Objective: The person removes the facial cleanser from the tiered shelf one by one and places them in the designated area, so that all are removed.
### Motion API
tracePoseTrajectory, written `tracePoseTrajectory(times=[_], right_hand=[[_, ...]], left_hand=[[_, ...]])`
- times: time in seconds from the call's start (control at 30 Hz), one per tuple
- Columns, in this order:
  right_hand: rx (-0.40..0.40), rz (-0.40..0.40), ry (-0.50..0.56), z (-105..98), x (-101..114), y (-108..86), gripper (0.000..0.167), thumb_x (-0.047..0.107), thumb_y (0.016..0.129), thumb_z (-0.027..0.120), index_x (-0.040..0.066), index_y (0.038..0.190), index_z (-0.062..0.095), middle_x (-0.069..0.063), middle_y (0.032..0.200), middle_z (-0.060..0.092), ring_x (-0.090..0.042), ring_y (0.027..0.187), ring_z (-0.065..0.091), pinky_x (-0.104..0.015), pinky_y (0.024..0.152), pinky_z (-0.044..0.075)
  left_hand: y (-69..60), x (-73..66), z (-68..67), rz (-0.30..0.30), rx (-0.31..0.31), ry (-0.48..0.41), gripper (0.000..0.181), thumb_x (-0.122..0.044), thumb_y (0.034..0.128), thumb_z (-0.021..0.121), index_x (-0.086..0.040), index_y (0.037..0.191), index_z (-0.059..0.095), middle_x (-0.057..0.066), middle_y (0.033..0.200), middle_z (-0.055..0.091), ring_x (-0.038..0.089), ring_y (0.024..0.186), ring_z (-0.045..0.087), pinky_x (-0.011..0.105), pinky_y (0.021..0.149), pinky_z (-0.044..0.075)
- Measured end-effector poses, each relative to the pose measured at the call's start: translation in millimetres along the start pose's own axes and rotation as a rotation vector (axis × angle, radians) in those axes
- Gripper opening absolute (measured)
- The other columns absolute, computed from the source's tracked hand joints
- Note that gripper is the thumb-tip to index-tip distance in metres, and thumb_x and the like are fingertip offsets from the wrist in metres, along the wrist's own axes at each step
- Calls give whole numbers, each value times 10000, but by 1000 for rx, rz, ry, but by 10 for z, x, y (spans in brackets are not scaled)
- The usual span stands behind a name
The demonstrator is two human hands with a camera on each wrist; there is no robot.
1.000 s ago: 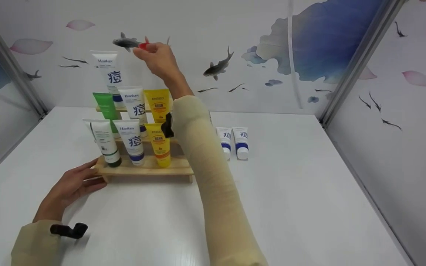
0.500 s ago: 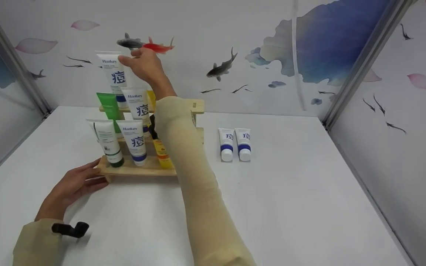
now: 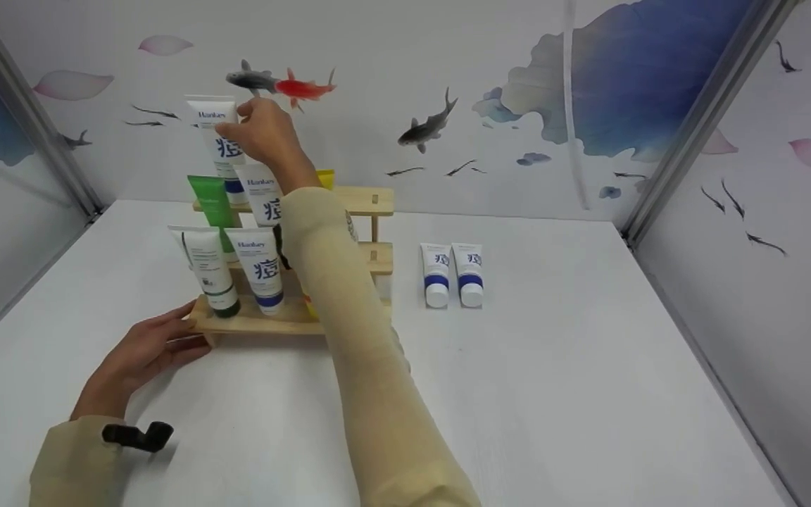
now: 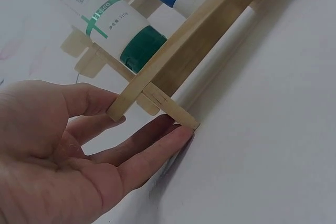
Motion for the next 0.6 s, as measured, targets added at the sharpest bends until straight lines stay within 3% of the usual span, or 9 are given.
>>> tracePoseTrajectory(times=[0.6], right_hand=[[-53,-17,-14,67,29,48,392,221,954,691,138,1329,611,-41,1307,659,-172,1147,655,-281,1063,526]], left_hand=[[8,37,-33,-2,-1,12,561,-222,1071,446,-201,1596,251,209,1496,448,208,1143,613,311,1015,566]])
Point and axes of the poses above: each hand's wrist, its own y-axis towards the middle knuckle, its own z-axis out of the palm, x = y × z, the point moved 10 cm from there along y, towards the middle knuckle
